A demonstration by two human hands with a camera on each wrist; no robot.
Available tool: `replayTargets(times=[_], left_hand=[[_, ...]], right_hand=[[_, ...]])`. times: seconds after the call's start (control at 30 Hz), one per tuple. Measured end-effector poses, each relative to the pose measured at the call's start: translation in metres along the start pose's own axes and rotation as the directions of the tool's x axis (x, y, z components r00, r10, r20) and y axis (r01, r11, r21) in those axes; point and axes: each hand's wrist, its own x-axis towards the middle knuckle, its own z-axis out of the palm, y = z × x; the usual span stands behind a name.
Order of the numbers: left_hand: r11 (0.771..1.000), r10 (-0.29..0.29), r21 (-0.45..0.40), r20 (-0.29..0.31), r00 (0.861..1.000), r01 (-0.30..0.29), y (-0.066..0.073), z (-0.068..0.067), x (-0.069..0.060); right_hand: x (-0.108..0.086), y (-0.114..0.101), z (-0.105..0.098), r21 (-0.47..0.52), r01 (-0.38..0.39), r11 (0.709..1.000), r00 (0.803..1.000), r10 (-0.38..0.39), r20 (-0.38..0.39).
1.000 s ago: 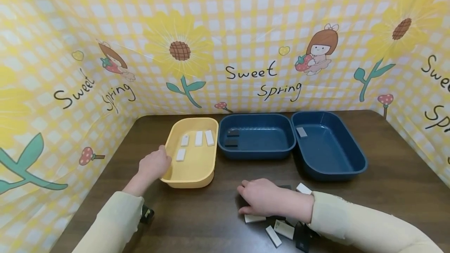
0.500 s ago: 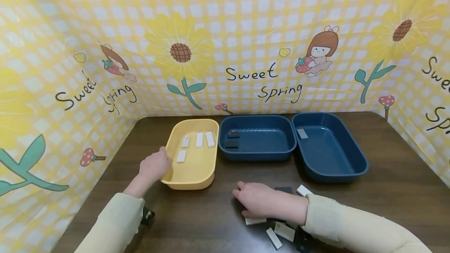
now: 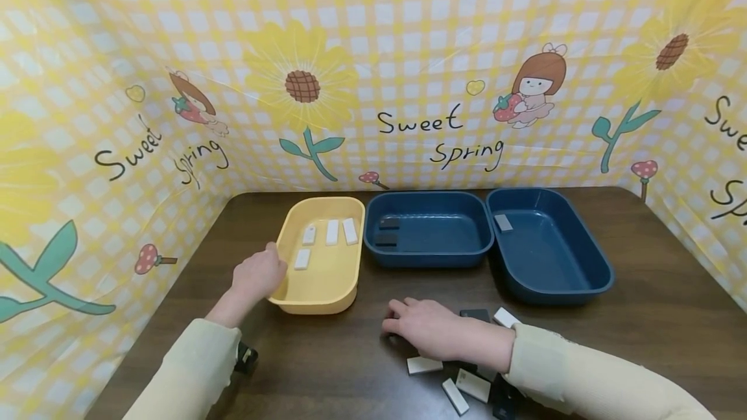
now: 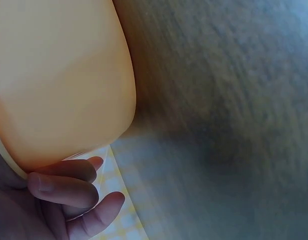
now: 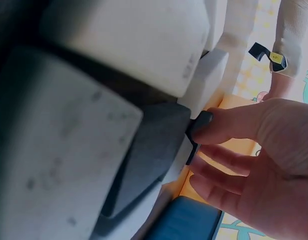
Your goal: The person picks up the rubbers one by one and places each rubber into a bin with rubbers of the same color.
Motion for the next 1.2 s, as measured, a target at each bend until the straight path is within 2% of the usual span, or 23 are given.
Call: replayTargets(times=[0.3,0.43,0.5,0.6,0.67,0.73,0.83,0.9,1.03,1.2], left_hand=[[1.000,-0.004,0.003,0.017,1.000,0.004,0.001,-0.002,0.000],[0.999,-0.003,0.050,0.026,1.000,0.002,0.002,-0.006,-0.001],[0.996,0.008,0.087,0.008,1.000,-0.008,0.006,-0.008,-0.003],[0.989,0.057,0.139,-0.074,0.996,-0.047,0.018,-0.012,-0.008],[0.983,0.120,0.156,-0.146,0.982,-0.097,0.031,-0.014,-0.012],[0.972,0.196,0.172,-0.204,0.959,-0.162,0.047,-0.017,-0.017],[0.948,0.301,0.182,-0.229,0.926,-0.263,0.072,-0.018,-0.022],[0.930,0.352,0.187,-0.208,0.912,-0.317,0.087,-0.017,-0.026],[0.901,0.420,0.169,-0.102,0.902,-0.401,0.109,-0.009,-0.031],[0.879,0.469,0.105,-0.025,0.883,-0.464,0.122,0.009,-0.031]], right_hand=[[0.002,0.004,-0.005,0.041,-0.019,0.999,1.000,0.019,0.004],[-0.001,0.008,-0.014,0.080,-0.015,0.997,0.999,0.018,-0.032],[-0.003,0.011,-0.021,0.108,-0.021,0.994,0.998,0.027,-0.059],[-0.008,0.017,-0.033,0.161,-0.045,0.986,0.993,0.062,-0.100],[-0.011,0.022,-0.041,0.181,-0.066,0.981,0.987,0.091,-0.132],[-0.014,0.027,-0.049,0.191,-0.084,0.978,0.979,0.117,-0.167],[-0.017,0.035,-0.061,0.201,-0.104,0.974,0.963,0.148,-0.223],[-0.018,0.042,-0.068,0.208,-0.114,0.971,0.951,0.167,-0.260],[-0.016,0.058,-0.077,0.224,-0.155,0.962,0.926,0.221,-0.307],[-0.007,0.078,-0.079,0.264,-0.222,0.939,0.911,0.296,-0.289]])
